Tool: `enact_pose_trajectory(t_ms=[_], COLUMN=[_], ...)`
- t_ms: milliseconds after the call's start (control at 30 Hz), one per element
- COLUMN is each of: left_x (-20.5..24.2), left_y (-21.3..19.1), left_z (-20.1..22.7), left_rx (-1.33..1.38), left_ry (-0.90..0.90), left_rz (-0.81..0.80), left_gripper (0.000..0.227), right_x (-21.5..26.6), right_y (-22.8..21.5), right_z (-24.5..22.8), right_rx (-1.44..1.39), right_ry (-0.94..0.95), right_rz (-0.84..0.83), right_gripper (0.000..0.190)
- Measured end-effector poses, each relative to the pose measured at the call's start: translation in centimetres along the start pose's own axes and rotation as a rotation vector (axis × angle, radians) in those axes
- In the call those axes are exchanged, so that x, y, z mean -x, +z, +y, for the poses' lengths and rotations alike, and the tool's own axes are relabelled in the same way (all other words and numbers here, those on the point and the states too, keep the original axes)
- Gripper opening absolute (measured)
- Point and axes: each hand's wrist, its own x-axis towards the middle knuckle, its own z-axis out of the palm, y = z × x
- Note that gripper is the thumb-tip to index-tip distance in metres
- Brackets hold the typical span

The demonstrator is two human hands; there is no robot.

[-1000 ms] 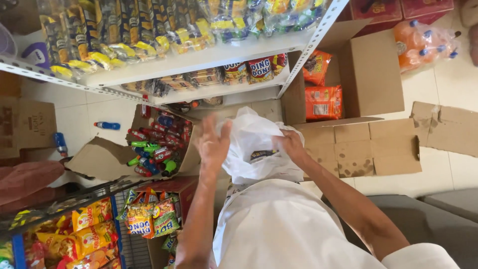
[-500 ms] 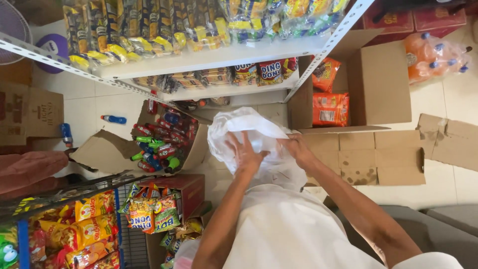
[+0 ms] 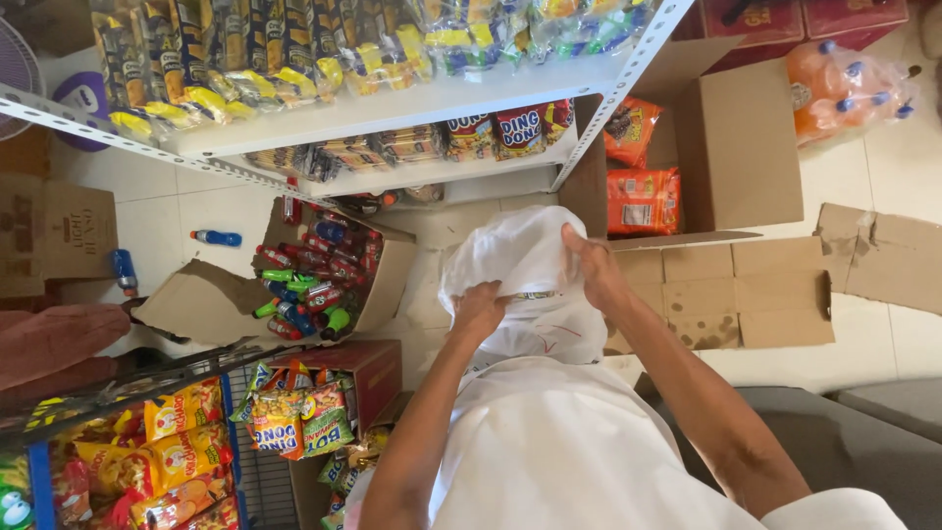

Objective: The person takes packaged snack items from a white plastic bag and places them onto a white wire shelf. The person repeatedly reaches into the bag, retrieves stacks of snacks, and arranges them on the shelf.

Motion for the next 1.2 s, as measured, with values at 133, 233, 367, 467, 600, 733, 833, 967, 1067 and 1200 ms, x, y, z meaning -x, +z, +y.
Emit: enact_pose_trajectory(t_ms=[133, 233, 367, 467, 600, 733, 833, 967, 1067, 1200], left_x=[-4.4, -3.7, -4.4, -2.8, -6.2, -8.7, -6.7, -4.2, -2.1, 1.7], left_y=[6.1, 4.4, 4.0, 1.7, 1.9, 3.6, 2.1, 0.5, -1.9, -4.2], left_z=[-4.7, -3.1, -1.8, 0.1, -2.0, -5.7, -2.8, -0.6, 1.5, 4.5], left_rx=[0.276, 0.662, 0.736, 0.822, 0.921, 1.358, 1.389, 1.356, 1.238, 1.115], left_ry=[0.178, 0.048, 0.031, -0.086, -0.282, -0.124, -0.302, -0.229, -0.261, -0.268], left_rz=[0.215, 0.095, 0.117, 0.096, 0.168, 0.152, 0.169, 0.185, 0.187, 0.199], left_gripper=[0.042, 0.039, 0.034, 0.035, 0.043, 0.049, 0.044, 0.067, 0.073, 0.070], right_x=[-0.3, 3.7, 7.2, 6.8, 5.3, 4.5, 1.4, 0.3, -2.7, -4.3], right_y=[-2.0, 0.3, 3.2, 3.0, -0.1, -5.3, -7.7, -3.9, -2.2, -1.6], right_z=[0.4, -1.9, -1.5, 0.8, 4.0, 7.5, 10.0, 8.0, 6.7, 9.3], right_rx=[0.189, 0.674, 0.965, 1.043, 1.426, 1.618, 1.421, 1.160, 1.083, 0.999], right_ry=[-0.137, -0.692, -1.206, -1.072, -0.770, -0.484, -0.398, -0.616, -0.655, -0.518], right_rz=[0.030, 0.195, 0.127, -0.090, -0.303, -0.433, -0.505, -0.290, -0.163, -0.090], right_gripper=[0.052, 0.047, 0.028, 0.022, 0.022, 0.025, 0.026, 0.034, 0.039, 0.037])
